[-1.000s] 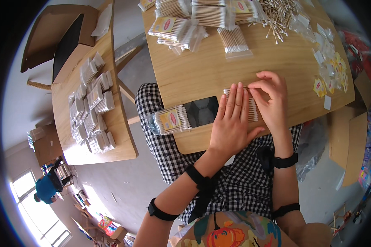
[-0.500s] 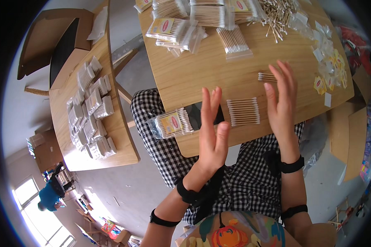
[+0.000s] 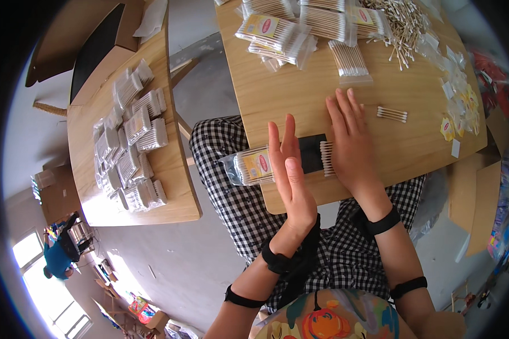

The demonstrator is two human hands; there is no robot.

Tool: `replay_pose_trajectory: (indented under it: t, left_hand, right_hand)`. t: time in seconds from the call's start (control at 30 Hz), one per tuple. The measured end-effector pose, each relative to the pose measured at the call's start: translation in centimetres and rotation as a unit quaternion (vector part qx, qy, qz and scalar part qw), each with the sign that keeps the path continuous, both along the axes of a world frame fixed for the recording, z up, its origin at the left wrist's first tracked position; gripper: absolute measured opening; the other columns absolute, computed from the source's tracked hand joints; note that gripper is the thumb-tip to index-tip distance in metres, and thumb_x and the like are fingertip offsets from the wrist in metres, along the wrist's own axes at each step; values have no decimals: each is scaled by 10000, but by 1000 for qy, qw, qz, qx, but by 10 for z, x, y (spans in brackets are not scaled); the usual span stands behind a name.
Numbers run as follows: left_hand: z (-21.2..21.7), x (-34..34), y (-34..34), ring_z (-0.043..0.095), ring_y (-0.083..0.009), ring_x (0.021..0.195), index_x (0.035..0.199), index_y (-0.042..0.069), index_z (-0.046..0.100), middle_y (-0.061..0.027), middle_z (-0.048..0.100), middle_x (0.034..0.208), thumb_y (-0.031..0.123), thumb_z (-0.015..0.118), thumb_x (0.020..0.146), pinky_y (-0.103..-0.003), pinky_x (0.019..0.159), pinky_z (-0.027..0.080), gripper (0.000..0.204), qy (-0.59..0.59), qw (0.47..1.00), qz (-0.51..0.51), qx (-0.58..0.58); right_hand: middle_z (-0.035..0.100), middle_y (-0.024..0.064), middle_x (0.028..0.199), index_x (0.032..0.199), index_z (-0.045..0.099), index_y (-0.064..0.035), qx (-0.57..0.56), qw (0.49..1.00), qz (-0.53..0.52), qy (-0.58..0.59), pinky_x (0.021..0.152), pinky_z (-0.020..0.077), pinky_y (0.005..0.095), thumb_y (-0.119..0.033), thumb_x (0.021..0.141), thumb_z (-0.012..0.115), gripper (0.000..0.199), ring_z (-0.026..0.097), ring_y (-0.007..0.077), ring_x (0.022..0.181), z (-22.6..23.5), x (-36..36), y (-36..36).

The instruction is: The recorder is sorting and arranging cotton swabs into small plastic packages.

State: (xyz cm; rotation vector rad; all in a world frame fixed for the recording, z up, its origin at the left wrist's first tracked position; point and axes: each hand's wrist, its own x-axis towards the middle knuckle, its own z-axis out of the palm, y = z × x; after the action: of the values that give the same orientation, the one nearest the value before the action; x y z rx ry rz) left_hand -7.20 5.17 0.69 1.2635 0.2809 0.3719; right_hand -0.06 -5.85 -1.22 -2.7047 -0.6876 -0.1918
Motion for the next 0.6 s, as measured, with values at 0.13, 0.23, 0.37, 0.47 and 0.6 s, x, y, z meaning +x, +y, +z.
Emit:
replay_pose_trajectory:
  t: [0.13,0.23,0.37,0.47,0.6]
  left_hand:
    - [-8,1,-3,140,-321,1546,1612,73,70,-228,187,1647,494,293,1084,-447,1254,90,712,-18,999,-8,-33]
    - [-9,1,-6,141,-327,1545,1611,65,59,-231,174,1650,509,299,1079,-447,1251,92,734,-19,999,-7,-39]
    - [-11,1,-3,150,-326,1542,1605,51,87,-240,183,1644,511,306,1078,-446,1250,107,733,-31,997,-3,-64]
    - [-2,3,4,210,-321,1527,1584,25,154,-239,253,1620,479,334,1083,-436,1245,158,699,-23,992,41,-115]
    - [18,1,48,375,-297,1441,1477,-38,345,-219,435,1512,314,404,1088,-412,1209,266,528,-25,991,106,83]
  right_hand:
    - [386,184,1562,1467,426,20,35,999,33,-11,1212,281,507,-89,931,540,559,296,343,1494,0,-5,29]
    - [397,177,1557,1463,440,16,38,998,46,-15,1209,287,507,-110,945,526,540,305,331,1492,0,-7,35]
    - [421,162,1547,1460,451,3,64,995,78,3,1212,283,501,-118,953,511,524,324,315,1487,-3,-4,32]
    - [434,154,1540,1454,456,-3,10,997,75,-30,1214,281,490,-88,948,504,515,336,310,1481,-1,-6,35]
    - [434,153,1538,1456,448,-2,-20,997,67,-36,1218,283,483,-17,934,476,523,334,308,1481,-3,-4,32]
